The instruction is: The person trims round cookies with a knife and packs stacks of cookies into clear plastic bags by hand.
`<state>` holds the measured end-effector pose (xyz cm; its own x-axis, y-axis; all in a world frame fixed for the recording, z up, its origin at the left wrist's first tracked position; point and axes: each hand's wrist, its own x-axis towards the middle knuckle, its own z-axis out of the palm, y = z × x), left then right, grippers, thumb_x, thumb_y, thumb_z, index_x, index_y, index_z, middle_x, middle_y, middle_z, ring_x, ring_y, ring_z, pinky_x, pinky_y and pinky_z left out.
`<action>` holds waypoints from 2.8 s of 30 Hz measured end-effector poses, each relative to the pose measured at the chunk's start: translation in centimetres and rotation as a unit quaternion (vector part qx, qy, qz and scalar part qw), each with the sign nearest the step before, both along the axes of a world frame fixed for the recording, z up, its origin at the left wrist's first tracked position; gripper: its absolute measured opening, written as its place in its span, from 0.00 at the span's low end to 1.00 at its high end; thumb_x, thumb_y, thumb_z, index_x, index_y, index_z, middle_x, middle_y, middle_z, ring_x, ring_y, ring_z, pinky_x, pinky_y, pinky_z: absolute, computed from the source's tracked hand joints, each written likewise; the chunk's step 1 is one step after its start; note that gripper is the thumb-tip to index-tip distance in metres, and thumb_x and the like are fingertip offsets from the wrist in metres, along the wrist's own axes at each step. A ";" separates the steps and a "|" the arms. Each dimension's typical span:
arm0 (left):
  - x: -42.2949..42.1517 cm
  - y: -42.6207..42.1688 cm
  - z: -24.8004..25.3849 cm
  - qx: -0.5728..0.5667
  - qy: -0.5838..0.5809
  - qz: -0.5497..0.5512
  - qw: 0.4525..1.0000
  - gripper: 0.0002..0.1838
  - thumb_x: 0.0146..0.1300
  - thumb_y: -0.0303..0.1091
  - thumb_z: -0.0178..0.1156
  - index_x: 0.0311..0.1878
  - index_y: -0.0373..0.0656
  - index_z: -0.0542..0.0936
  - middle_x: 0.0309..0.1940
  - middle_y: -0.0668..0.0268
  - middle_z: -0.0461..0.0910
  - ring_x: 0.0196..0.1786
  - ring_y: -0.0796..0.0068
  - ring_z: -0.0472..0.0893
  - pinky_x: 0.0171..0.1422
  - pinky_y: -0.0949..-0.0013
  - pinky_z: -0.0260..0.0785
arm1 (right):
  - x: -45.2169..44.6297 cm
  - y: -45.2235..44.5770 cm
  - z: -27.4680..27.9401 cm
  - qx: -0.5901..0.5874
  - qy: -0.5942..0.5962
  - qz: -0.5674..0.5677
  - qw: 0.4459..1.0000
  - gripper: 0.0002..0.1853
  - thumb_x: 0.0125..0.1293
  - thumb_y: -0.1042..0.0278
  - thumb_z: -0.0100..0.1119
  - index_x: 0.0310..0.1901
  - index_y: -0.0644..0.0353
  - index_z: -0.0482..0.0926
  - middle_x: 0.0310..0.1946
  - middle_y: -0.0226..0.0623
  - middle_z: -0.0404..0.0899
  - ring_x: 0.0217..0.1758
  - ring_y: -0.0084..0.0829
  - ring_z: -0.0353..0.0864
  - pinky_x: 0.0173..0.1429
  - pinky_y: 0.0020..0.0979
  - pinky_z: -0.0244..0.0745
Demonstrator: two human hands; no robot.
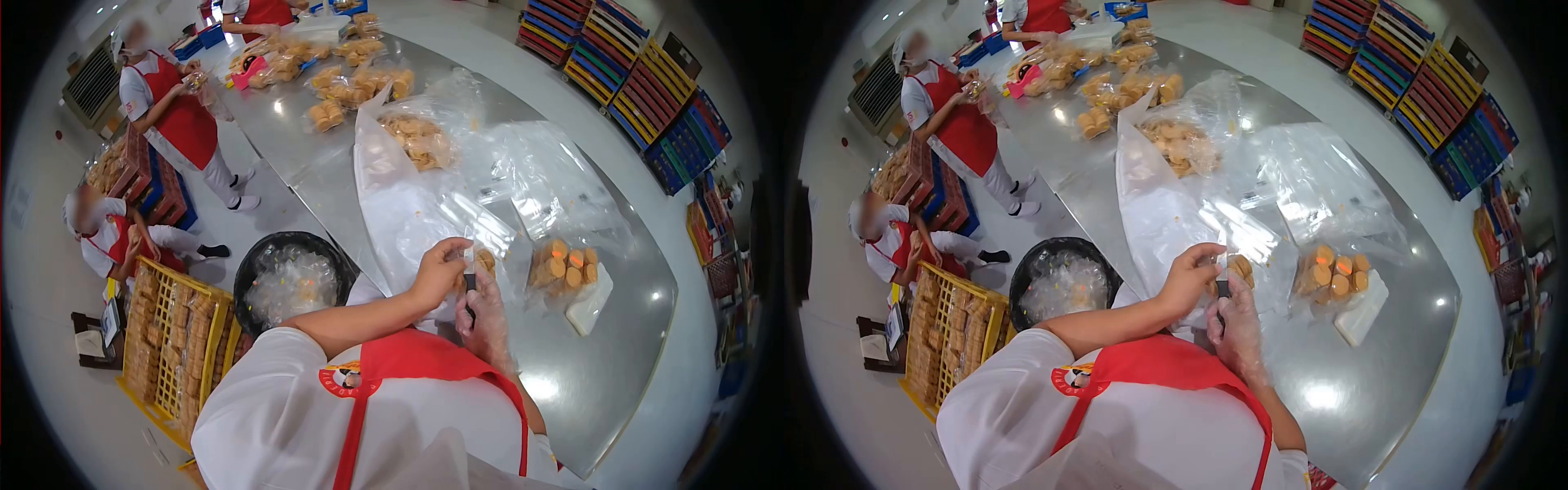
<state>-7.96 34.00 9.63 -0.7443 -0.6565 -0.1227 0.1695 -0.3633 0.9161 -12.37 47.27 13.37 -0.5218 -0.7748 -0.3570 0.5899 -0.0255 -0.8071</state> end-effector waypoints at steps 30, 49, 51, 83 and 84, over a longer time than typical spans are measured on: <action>-0.5 0.6 0.2 0.047 0.000 0.019 0.999 0.07 0.67 0.26 0.59 0.44 0.36 0.83 0.36 0.67 0.80 0.40 0.81 0.75 0.47 0.76 0.69 | 0.7 -0.7 -1.1 0.071 0.047 0.008 0.996 0.28 0.71 0.77 0.43 0.71 0.51 0.57 0.24 0.33 0.72 0.14 0.20 0.61 0.16 0.23 0.56; -0.5 0.0 0.3 0.038 -0.030 0.019 0.999 0.08 0.67 0.28 0.59 0.45 0.33 0.82 0.39 0.65 0.82 0.43 0.79 0.77 0.50 0.75 0.70 | 0.5 -0.8 -1.1 0.067 0.076 0.033 0.994 0.27 0.67 0.83 0.42 0.69 0.63 0.61 0.37 0.32 0.71 0.29 0.18 0.68 0.31 0.19 0.65; -0.5 -0.1 -0.2 0.025 -0.009 0.032 0.999 0.09 0.67 0.28 0.59 0.45 0.34 0.82 0.38 0.65 0.81 0.41 0.80 0.77 0.47 0.75 0.71 | 1.6 -1.0 -0.3 0.085 0.049 0.007 0.995 0.29 0.66 0.82 0.42 0.70 0.60 0.61 0.27 0.30 0.70 0.20 0.17 0.64 0.18 0.18 0.57; -1.0 -1.6 0.2 0.111 0.068 0.032 0.991 0.11 0.72 0.31 0.54 0.52 0.37 0.77 0.37 0.65 0.79 0.42 0.72 0.79 0.54 0.68 0.73 | -1.8 8.8 -3.6 0.270 0.521 -0.121 0.801 0.15 0.68 0.71 0.52 0.54 0.62 0.77 0.30 0.44 0.79 0.31 0.40 0.78 0.42 0.40 0.74; -1.1 -1.6 0.3 0.103 0.069 0.026 0.992 0.11 0.73 0.31 0.53 0.52 0.36 0.77 0.36 0.65 0.78 0.42 0.73 0.78 0.54 0.67 0.73 | -2.3 8.7 -3.7 0.315 0.557 -0.092 0.763 0.17 0.65 0.71 0.55 0.55 0.62 0.76 0.40 0.47 0.80 0.44 0.48 0.78 0.50 0.46 0.73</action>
